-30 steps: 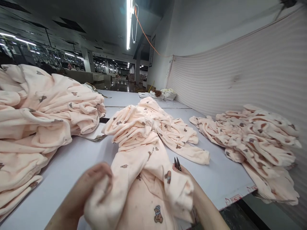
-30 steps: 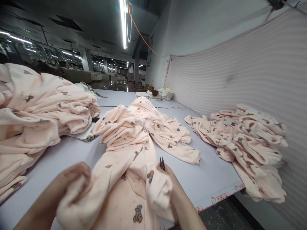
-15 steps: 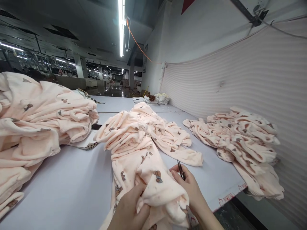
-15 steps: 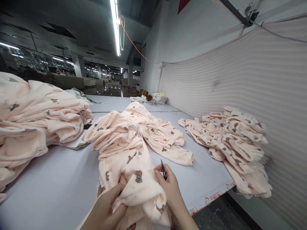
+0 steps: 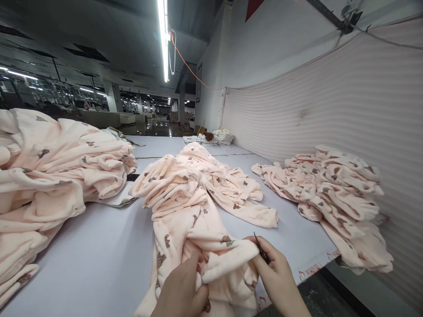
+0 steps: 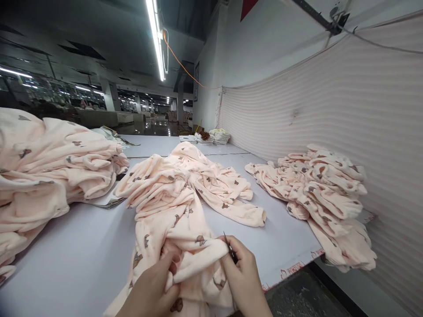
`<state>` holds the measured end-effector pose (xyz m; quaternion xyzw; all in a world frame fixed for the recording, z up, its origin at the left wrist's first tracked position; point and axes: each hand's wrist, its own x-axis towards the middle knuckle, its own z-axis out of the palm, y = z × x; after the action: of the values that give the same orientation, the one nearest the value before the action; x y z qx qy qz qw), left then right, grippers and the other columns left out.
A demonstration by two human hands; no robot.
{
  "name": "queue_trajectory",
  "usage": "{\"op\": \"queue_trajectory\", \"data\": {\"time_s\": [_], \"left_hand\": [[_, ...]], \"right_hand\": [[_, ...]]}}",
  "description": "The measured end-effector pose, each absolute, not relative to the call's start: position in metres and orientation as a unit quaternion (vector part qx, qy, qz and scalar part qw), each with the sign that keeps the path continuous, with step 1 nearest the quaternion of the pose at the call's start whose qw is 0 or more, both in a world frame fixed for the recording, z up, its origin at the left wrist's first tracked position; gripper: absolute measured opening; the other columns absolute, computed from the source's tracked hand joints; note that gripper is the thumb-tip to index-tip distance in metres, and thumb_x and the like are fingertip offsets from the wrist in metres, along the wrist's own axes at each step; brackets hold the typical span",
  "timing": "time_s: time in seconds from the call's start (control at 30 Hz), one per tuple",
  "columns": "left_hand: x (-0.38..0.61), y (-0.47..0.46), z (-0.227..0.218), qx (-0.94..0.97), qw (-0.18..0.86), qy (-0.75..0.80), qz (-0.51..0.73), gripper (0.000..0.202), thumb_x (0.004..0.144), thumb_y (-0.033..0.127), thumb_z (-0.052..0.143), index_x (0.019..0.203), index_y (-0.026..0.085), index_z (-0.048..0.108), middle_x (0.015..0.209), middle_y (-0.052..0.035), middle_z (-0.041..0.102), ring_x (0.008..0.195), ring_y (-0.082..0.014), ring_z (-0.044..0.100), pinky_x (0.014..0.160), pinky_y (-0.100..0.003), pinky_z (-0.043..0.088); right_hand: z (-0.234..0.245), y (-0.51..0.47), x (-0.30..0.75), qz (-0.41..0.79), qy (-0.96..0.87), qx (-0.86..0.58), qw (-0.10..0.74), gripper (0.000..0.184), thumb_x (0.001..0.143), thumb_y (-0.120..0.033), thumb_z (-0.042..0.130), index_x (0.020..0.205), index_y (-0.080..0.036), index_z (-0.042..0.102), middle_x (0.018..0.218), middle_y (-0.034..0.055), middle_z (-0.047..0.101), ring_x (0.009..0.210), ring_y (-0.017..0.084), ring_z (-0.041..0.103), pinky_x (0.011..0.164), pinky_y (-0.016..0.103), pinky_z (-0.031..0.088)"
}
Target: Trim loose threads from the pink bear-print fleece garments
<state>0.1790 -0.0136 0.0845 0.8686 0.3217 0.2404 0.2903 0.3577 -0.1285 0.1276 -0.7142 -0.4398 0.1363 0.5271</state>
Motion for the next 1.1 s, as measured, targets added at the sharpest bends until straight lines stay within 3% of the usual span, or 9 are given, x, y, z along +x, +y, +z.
{"op": "queue_trajectory", "data": {"time_s": [0.13,0.27,0.4,0.5,0.63,0.77,0.93,1.0,1.1], "left_hand": [[0.170,-0.017,0.081,0.823,0.316,0.333,0.336,0.009,0.077,0.018,0.042,0.081,0.025,0.045,0.070,0.0030,0.054,0.063,-0.0166,0.053,0.062,-0.026,0.040],[0.166,-0.021,0.077,0.801,0.287,0.356,0.386,0.002,0.082,0.028,0.043,0.080,0.026,0.042,0.063,0.0042,0.044,0.056,-0.0167,0.046,0.056,-0.027,0.037],[0.168,-0.023,0.073,0.787,0.284,0.348,0.423,0.009,0.075,0.020,0.046,0.080,0.027,0.043,0.065,0.0042,0.046,0.057,-0.0166,0.047,0.060,-0.028,0.038],[0.169,-0.026,0.070,0.767,0.291,0.360,0.445,0.016,0.071,0.017,0.047,0.083,0.027,0.046,0.072,0.0033,0.053,0.064,-0.0176,0.053,0.065,-0.029,0.040],[0.170,-0.029,0.066,0.748,0.294,0.368,0.469,0.015,0.071,0.019,0.046,0.084,0.027,0.045,0.075,0.0034,0.057,0.069,-0.0184,0.057,0.071,-0.030,0.042],[0.170,-0.029,0.065,0.751,0.281,0.353,0.483,0.008,0.074,0.021,0.043,0.081,0.026,0.044,0.073,0.0041,0.054,0.067,-0.0168,0.055,0.069,-0.029,0.042],[0.168,-0.020,0.066,0.764,0.295,0.293,0.492,0.014,0.073,0.012,0.044,0.074,0.025,0.039,0.072,0.0046,0.050,0.063,-0.0133,0.050,0.063,-0.025,0.040],[0.167,-0.018,0.069,0.762,0.292,0.269,0.512,0.014,0.074,0.011,0.047,0.070,0.024,0.043,0.083,0.0007,0.055,0.074,-0.0143,0.054,0.069,-0.025,0.041],[0.169,-0.015,0.077,0.754,0.368,0.272,0.471,0.005,0.077,0.021,0.054,0.072,0.023,0.054,0.092,-0.0044,0.064,0.086,-0.0203,0.058,0.078,-0.029,0.044]], "right_hand": [[0.120,-0.136,0.375,-0.006,-0.448,-0.801,0.398,0.024,0.082,-0.026,0.044,0.101,-0.023,0.059,0.099,0.0053,0.068,0.083,0.025,0.065,0.056,0.028,0.047],[0.124,-0.145,0.367,-0.094,-0.460,-0.842,0.266,0.018,0.082,-0.023,0.044,0.096,-0.027,0.055,0.098,0.0026,0.062,0.064,0.020,0.063,0.051,0.029,0.044],[0.139,-0.151,0.340,0.019,-0.568,-0.753,0.331,0.022,0.085,-0.032,0.052,0.106,-0.030,0.056,0.098,0.0021,0.058,0.075,0.015,0.066,0.055,0.020,0.050],[0.141,-0.142,0.322,0.081,-0.625,-0.703,0.330,0.027,0.087,-0.026,0.051,0.112,-0.027,0.058,0.099,0.0030,0.060,0.082,0.014,0.067,0.066,0.017,0.051],[0.133,-0.124,0.313,0.076,-0.643,-0.710,0.277,0.023,0.087,-0.022,0.050,0.105,-0.027,0.064,0.093,0.0020,0.065,0.083,0.017,0.066,0.067,0.021,0.050],[0.131,-0.117,0.315,0.097,-0.634,-0.711,0.288,0.021,0.087,-0.024,0.052,0.102,-0.030,0.066,0.089,0.0000,0.065,0.082,0.016,0.065,0.067,0.021,0.048],[0.123,-0.121,0.315,0.080,-0.611,-0.722,0.316,0.024,0.084,-0.024,0.053,0.105,-0.029,0.062,0.092,0.0001,0.065,0.084,0.016,0.065,0.069,0.021,0.048],[0.115,-0.120,0.314,0.066,-0.600,-0.729,0.324,0.031,0.075,-0.019,0.058,0.105,-0.027,0.059,0.091,-0.0001,0.064,0.082,0.017,0.065,0.068,0.022,0.048],[0.102,-0.112,0.318,0.005,-0.588,-0.741,0.325,0.032,0.070,-0.009,0.047,0.096,-0.025,0.057,0.085,-0.0007,0.064,0.073,0.017,0.063,0.063,0.024,0.045]]}}
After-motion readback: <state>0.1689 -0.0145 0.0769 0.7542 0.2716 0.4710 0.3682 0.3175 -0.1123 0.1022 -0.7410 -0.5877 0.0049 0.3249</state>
